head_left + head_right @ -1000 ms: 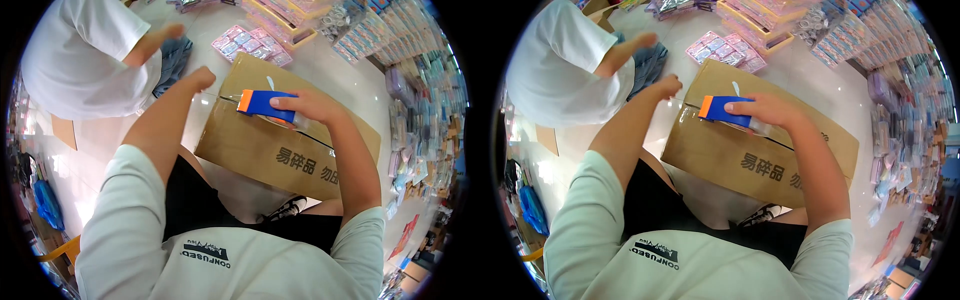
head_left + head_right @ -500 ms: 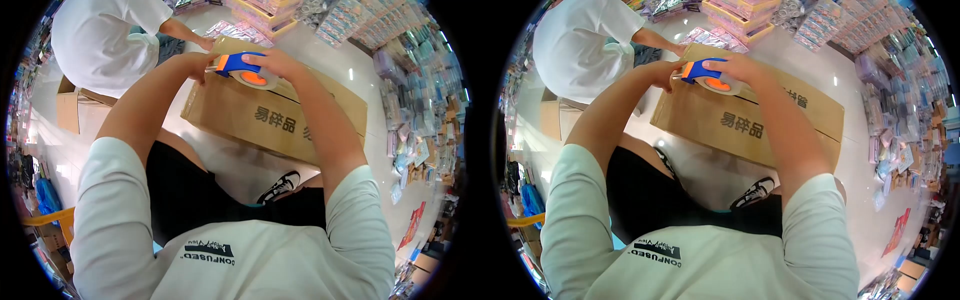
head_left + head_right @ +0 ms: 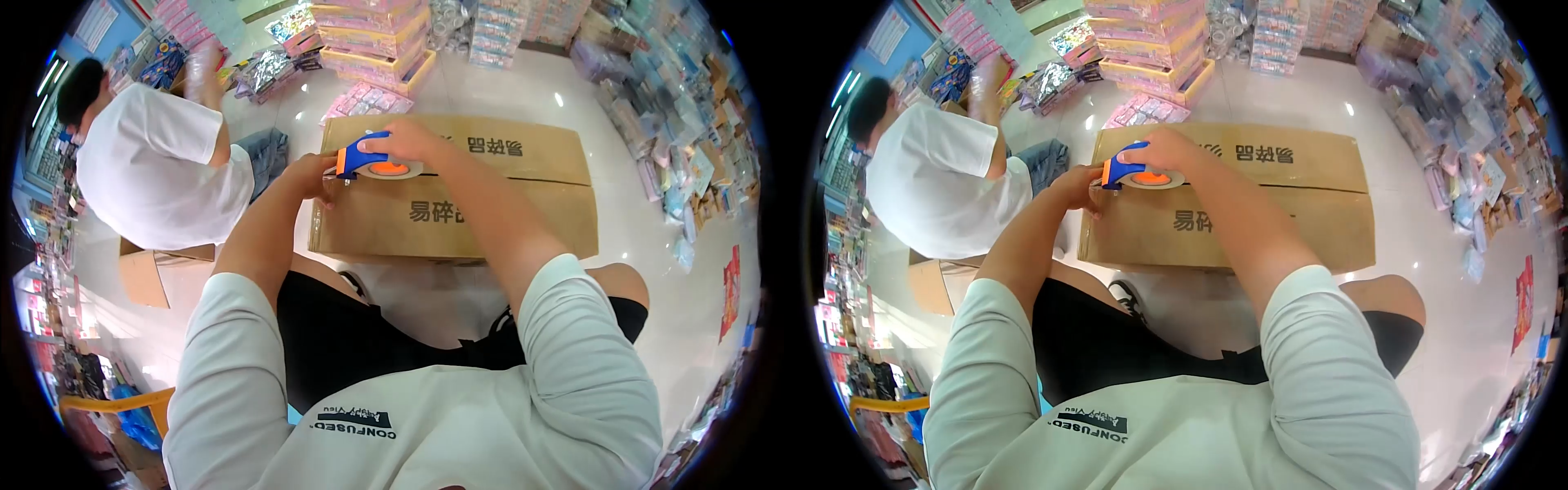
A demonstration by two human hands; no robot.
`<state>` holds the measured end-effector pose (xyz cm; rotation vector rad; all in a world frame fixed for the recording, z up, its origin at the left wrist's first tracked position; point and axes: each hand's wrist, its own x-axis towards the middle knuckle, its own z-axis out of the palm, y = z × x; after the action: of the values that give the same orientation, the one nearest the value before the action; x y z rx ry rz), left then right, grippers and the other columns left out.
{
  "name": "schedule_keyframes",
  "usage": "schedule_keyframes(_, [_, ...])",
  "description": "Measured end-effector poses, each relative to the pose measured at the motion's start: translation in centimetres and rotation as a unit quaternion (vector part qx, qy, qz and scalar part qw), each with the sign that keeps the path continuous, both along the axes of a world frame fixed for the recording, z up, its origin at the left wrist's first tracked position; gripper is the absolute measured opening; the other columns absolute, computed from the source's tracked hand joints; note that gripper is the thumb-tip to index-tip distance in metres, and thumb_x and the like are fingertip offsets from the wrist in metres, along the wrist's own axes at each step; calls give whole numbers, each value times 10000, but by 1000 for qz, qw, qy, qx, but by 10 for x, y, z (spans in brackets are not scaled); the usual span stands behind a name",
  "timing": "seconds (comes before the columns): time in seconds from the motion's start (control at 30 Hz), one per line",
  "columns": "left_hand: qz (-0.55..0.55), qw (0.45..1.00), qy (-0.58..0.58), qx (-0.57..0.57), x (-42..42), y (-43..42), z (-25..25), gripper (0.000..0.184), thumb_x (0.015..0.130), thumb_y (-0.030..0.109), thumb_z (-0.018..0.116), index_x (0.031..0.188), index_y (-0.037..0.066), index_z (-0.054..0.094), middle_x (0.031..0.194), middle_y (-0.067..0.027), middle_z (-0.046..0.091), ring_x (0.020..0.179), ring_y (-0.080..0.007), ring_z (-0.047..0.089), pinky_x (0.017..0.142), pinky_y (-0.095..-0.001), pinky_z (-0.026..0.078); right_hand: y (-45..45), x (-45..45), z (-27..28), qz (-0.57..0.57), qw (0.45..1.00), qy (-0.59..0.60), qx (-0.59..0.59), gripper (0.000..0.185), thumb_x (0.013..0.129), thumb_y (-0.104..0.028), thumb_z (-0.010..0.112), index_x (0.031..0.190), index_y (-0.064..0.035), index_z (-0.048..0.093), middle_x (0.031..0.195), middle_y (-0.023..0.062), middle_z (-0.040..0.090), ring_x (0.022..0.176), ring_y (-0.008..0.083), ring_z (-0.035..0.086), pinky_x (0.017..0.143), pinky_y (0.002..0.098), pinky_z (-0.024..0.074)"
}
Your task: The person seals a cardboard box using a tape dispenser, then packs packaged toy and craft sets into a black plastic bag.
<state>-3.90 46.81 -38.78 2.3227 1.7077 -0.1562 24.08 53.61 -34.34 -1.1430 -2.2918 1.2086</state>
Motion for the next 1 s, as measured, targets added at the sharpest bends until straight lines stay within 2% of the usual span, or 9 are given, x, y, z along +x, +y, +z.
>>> schedule_keyframes(0.07, [41, 997, 3, -64, 11, -3, 16, 976, 462, 296, 997, 1363, 268, 622, 1217, -136, 707, 1086, -383, 668, 966, -458, 524, -2, 8, 5, 19, 997, 62, -37, 651, 765, -631, 771, 1027, -34, 785, 943, 153, 753, 878, 256, 700, 821, 364, 535])
schedule_keyframes(0.1, [75, 994, 33, -72, 20, -4, 28, 919, 472, 344, 987, 1325, 250, 658, 1106, -164, 734, 1026, -370, 693, 935, -448, 528, 9, 5, -10, 29, 998, 45, -34, 666, 765, -643, 761, 1026, -30, 784, 953, 153, 754, 885, 267, 699, 826, 369, 533])
schedule_keyframes(0.2, [44, 988, 128, -72, 28, 6, 35, 947, 485, 409, 971, 1362, 274, 639, 1089, -173, 737, 987, -385, 701, 890, -444, 539, 46, 1, -39, 67, 997, -21, -17, 713, 766, -680, 731, 1025, -17, 778, 988, 158, 753, 914, 299, 694, 843, 388, 527])
schedule_keyframes(0.33, [-9, 997, 74, -3, 10, 5, 20, 1020, 474, 423, 953, 1419, 257, 609, 1267, -79, 707, 1171, -316, 647, 1044, -438, 431, 50, 34, -5, 111, 991, -79, -17, 742, 783, -700, 691, 1046, -9, 765, 1066, 182, 738, 991, 317, 678, 882, 414, 510])
schedule_keyframes(0.43, [5, 993, 113, -41, 16, 8, 23, 1032, 499, 450, 950, 1445, 261, 584, 1491, 38, 571, 1295, -249, 574, 1115, -418, 357, 47, 74, 4, 97, 991, -82, -38, 710, 803, -664, 692, 1079, -13, 755, 1126, 177, 725, 1044, 304, 661, 919, 422, 492])
schedule_keyframes(0.53, [-2, 997, 79, -2, 14, 6, 18, 1051, 455, 386, 952, 1434, 235, 601, 1347, -10, 676, 1261, -241, 598, 1098, -419, 366, 47, 124, 18, 68, 990, -83, -93, 669, 821, -615, 702, 1112, -15, 745, 1139, 152, 721, 1054, 284, 648, 936, 418, 481])
schedule_keyframes(0.67, [11, 996, 85, -24, 17, 9, 16, 1052, 452, 346, 950, 1433, 205, 598, 1378, -4, 658, 1256, -251, 603, 1092, -429, 372, 53, 190, 26, 56, 985, -109, -118, 669, 827, -586, 708, 1180, -18, 698, 1052, 111, 687, 934, 202, 616, 805, 348, 479])
schedule_keyframes(0.87, [21, 990, 135, -42, 30, 9, 20, 1101, 450, 309, 957, 1469, 193, 555, 1465, -6, 596, 1281, -260, 585, 1105, -445, 371, 56, 305, 10, 26, 989, -123, -72, 553, 821, -510, 722, 1061, -12, 700, 963, 76, 670, 897, 181, 593, 819, 338, 472])
schedule_keyframes(1.0, [25, 971, 228, -71, 53, 15, 23, 1092, 473, 307, 963, 1469, 188, 533, 1525, -4, 540, 1287, -263, 580, 1104, -444, 375, 52, 394, -4, -49, 993, -50, -97, 526, 802, -481, 749, 992, 7, 690, 906, 57, 655, 865, 157, 586, 817, 326, 472])
